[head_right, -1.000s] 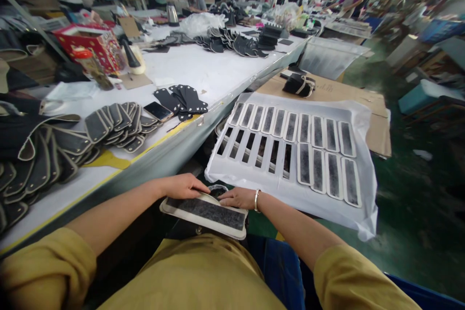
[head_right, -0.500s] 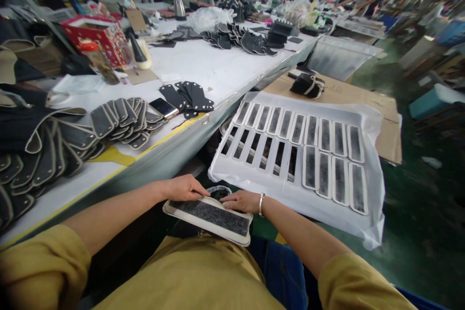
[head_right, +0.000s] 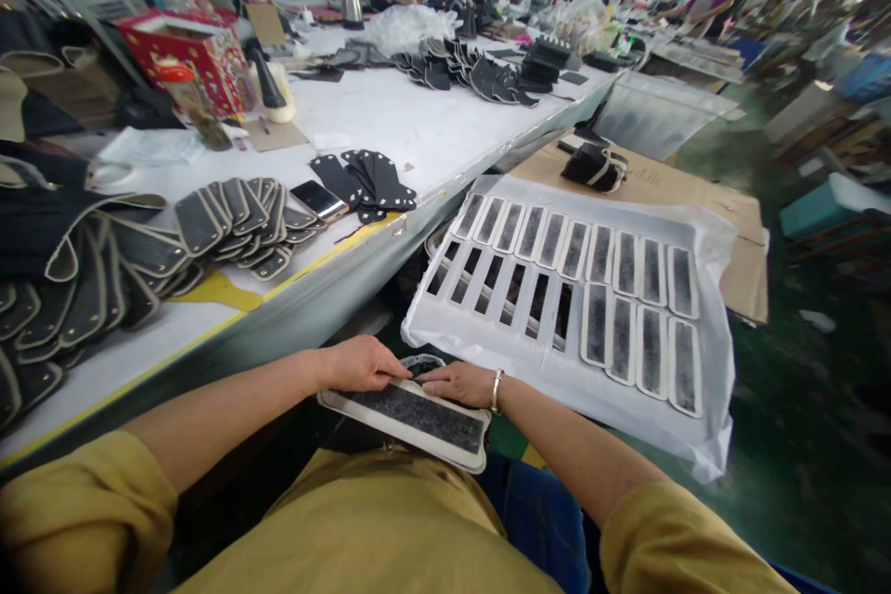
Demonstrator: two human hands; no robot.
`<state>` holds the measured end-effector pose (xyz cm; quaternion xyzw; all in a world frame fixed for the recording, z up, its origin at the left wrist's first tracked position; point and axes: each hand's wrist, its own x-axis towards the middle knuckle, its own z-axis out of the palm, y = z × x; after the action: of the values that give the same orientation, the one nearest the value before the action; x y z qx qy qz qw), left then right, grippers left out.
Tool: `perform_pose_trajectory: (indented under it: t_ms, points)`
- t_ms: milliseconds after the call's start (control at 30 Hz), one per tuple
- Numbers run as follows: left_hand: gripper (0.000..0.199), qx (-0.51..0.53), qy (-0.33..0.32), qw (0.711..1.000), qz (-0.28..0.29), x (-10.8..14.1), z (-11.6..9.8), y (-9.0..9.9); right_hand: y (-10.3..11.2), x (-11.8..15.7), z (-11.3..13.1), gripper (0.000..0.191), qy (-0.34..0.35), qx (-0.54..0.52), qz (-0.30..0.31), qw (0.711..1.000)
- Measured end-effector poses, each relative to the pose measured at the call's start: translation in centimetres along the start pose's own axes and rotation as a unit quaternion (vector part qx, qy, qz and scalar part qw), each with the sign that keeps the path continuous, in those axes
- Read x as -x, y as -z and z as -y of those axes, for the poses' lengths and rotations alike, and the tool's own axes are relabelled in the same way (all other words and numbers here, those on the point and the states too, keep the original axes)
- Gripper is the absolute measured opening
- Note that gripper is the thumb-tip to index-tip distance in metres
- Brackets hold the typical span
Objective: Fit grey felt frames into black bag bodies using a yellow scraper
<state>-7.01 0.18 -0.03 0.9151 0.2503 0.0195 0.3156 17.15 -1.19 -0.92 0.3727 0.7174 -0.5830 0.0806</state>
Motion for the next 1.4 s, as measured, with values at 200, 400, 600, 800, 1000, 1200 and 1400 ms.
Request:
perform_pose_trajectory:
  t_ms: [200,400,600,800,1000,1200,1400]
  points:
    - [0.042,0.003,-0.033,0.999,0.0,0.2,0.7,-0.2,0.2,-0.4,0.6,0.065,0.008,-0.003,0.009,1.0]
    - [0.041,0.006,-0.039,0.999,0.005,0.2,0.6,0.0,0.1,-1.4,2.0,0.064,0.033,0.007,0.006,0.999]
    - [0.037,0.05,-0.014,0.998,0.021,0.4,0.8,1.0,0.0,-2.5,2.3,0.062,0.043,-0.009,0.016,0.999]
    - [0.033,0.193,0.04,0.979,0.054,2.0,3.6,2.8,0.2,-2.6,1.7,0.064,0.037,-0.011,0.015,0.999]
    - [0.033,0.197,0.073,0.978,0.019,2.7,4.4,2.0,0.5,-2.9,1.9,0.068,0.016,-0.013,0.013,1.0]
    - [0.035,0.19,0.067,0.979,0.009,3.0,4.1,1.7,0.2,-3.9,2.4,0.068,0.024,-0.027,0.018,0.999]
    - [0.037,0.186,0.049,0.981,-0.002,3.4,4.3,1.4,0.0,-4.9,3.0,0.06,0.06,-0.027,0.028,0.997]
